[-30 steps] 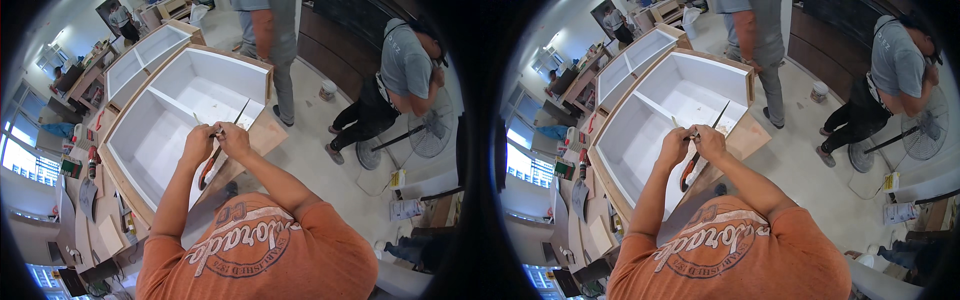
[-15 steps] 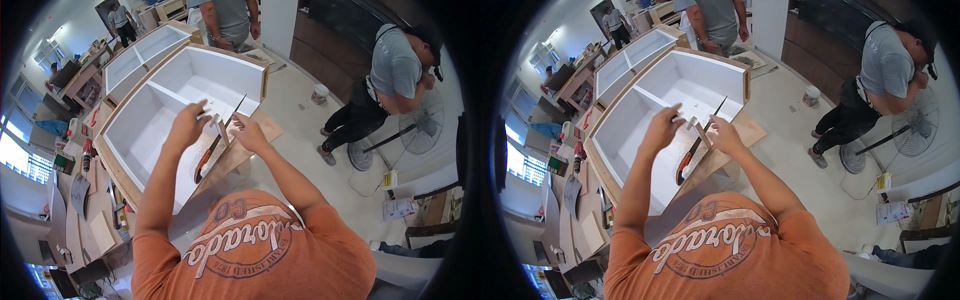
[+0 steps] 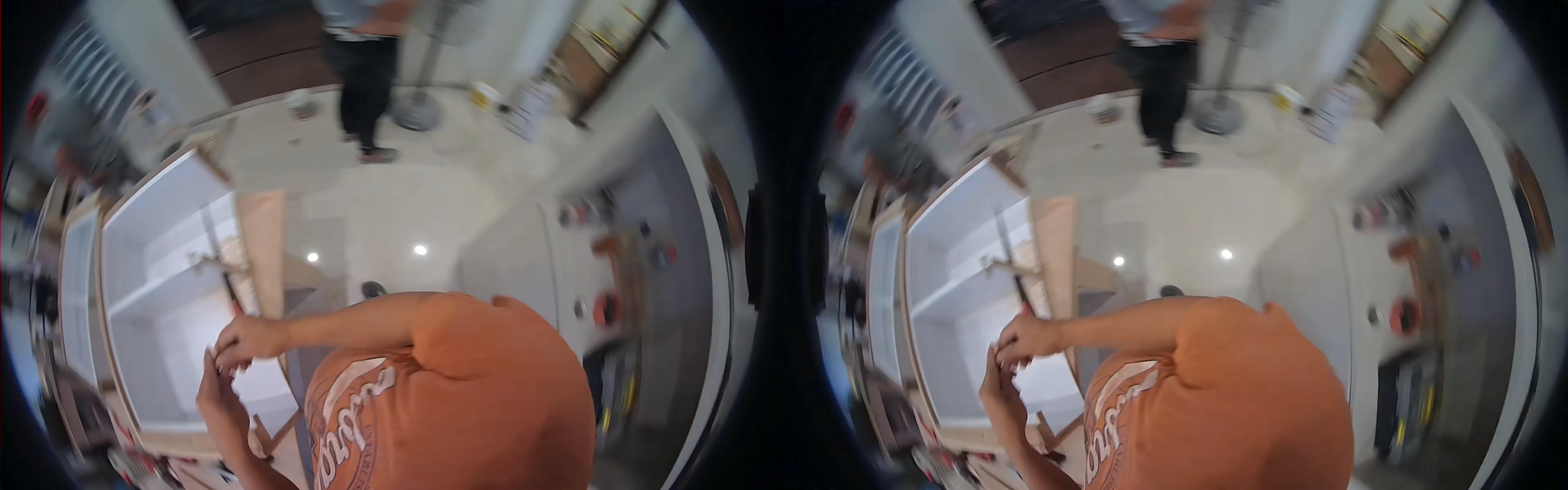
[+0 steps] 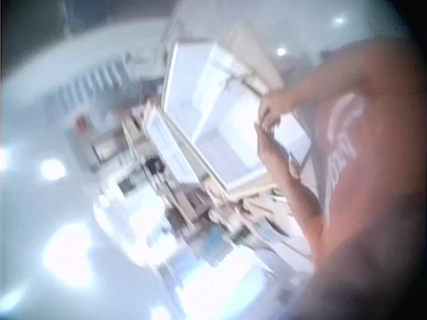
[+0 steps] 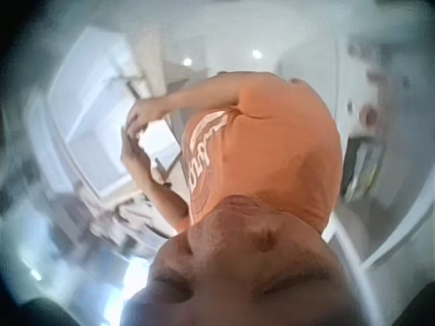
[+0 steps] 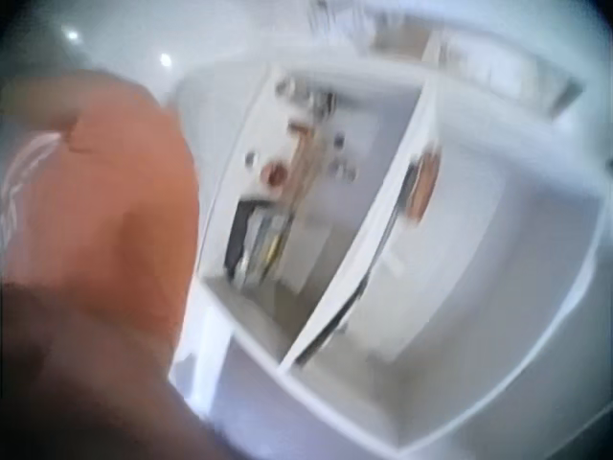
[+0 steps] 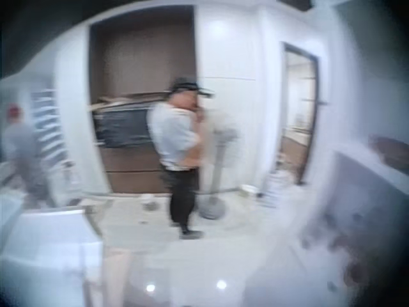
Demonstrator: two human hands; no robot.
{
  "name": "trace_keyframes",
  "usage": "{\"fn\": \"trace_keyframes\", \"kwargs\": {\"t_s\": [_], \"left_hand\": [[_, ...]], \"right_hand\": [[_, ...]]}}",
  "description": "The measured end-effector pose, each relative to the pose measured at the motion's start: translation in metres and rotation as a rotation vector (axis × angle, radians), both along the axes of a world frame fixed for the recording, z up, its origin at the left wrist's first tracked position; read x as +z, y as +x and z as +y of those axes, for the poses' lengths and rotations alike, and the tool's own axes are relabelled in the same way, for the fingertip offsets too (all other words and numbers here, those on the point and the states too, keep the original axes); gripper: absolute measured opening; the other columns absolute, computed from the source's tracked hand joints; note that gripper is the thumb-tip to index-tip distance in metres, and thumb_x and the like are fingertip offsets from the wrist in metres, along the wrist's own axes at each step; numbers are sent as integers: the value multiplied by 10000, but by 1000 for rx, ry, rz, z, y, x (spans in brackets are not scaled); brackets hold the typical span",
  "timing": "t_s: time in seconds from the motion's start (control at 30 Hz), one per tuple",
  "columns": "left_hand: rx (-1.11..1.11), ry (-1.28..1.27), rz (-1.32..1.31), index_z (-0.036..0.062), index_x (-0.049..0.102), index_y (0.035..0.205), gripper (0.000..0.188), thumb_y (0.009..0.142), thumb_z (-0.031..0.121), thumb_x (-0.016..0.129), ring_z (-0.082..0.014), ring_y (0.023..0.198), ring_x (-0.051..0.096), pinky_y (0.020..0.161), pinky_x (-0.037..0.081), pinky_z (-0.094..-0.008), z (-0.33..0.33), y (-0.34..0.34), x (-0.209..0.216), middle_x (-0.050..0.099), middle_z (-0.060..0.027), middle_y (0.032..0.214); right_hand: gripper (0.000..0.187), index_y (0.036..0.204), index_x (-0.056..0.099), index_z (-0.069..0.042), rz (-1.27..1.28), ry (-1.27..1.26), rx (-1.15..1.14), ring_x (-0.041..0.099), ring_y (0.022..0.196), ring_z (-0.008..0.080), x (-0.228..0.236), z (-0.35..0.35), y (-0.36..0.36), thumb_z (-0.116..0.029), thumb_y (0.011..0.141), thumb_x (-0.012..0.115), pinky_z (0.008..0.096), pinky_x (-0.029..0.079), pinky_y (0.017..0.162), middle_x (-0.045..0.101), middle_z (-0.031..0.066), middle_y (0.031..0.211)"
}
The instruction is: The person uses a hand saw to cut a wooden frame attached to a white cabinet carcass. They repeatedly saw along the edge of the frame, pause to inspect the cut, and then continue sawing. Other workers are visible in the background.
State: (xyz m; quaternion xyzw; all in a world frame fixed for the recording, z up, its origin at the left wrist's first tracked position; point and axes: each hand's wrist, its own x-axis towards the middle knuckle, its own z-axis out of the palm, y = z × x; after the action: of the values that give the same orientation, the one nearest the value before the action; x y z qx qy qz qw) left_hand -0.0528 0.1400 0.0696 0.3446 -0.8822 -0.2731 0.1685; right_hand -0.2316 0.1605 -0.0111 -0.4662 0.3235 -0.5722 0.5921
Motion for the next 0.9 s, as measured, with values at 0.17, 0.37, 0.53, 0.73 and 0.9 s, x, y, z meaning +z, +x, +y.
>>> {"fn": "trace_keyframes", "kwargs": {"t_s": [0.17, 0.37, 0.53, 0.73, 0.9], "left_hand": [[-250, -192, -214, 47, 453, 1509, 548, 975, -57, 521, -285, 770, 652, 703, 531, -384, 10, 16, 0, 683, -189, 943], [-412, -21, -239, -19, 629, 1272, 298, 1011, 36, 497, -149, 578, 491, 541, 432, -333, 28, 7, -5, 610, -94, 722], [-444, 57, -127, -13, 690, 1010, 303, 1062, 239, 530, -105, 520, 474, 477, 383, -292, 80, 1, 0, 566, -39, 607], [-611, 26, 29, -25, 689, 1001, 245, 1040, 183, 565, -163, 748, 554, 672, 451, -316, 123, -14, -26, 641, -88, 836], [-951, 105, 107, -64, 633, 1092, 176, 967, 56, 603, -344, 791, 565, 739, 468, -420, 209, -55, -57, 591, -168, 863]], "right_hand": [[320, 933, 713, 30, 3, 76, -239, 677, 702, 129, 10, 64, 17, -285, 969, 666, 277, 557, 629, 715, 68, 805], [313, 949, 719, 21, -173, 127, -522, 667, 689, 119, -6, 135, 14, -287, 983, 673, 259, 538, 632, 722, 66, 812], [253, 923, 724, 28, -200, 50, -682, 677, 660, 132, 6, 195, 8, -224, 942, 717, 269, 542, 605, 725, 81, 776], [209, 876, 736, 19, -21, 40, -798, 686, 671, 130, 23, 279, 5, -189, 894, 735, 261, 546, 617, 732, 80, 779], [181, 900, 742, 28, 129, 118, -968, 683, 659, 127, 12, 386, 12, -147, 862, 716, 271, 546, 613, 733, 91, 771]]}}
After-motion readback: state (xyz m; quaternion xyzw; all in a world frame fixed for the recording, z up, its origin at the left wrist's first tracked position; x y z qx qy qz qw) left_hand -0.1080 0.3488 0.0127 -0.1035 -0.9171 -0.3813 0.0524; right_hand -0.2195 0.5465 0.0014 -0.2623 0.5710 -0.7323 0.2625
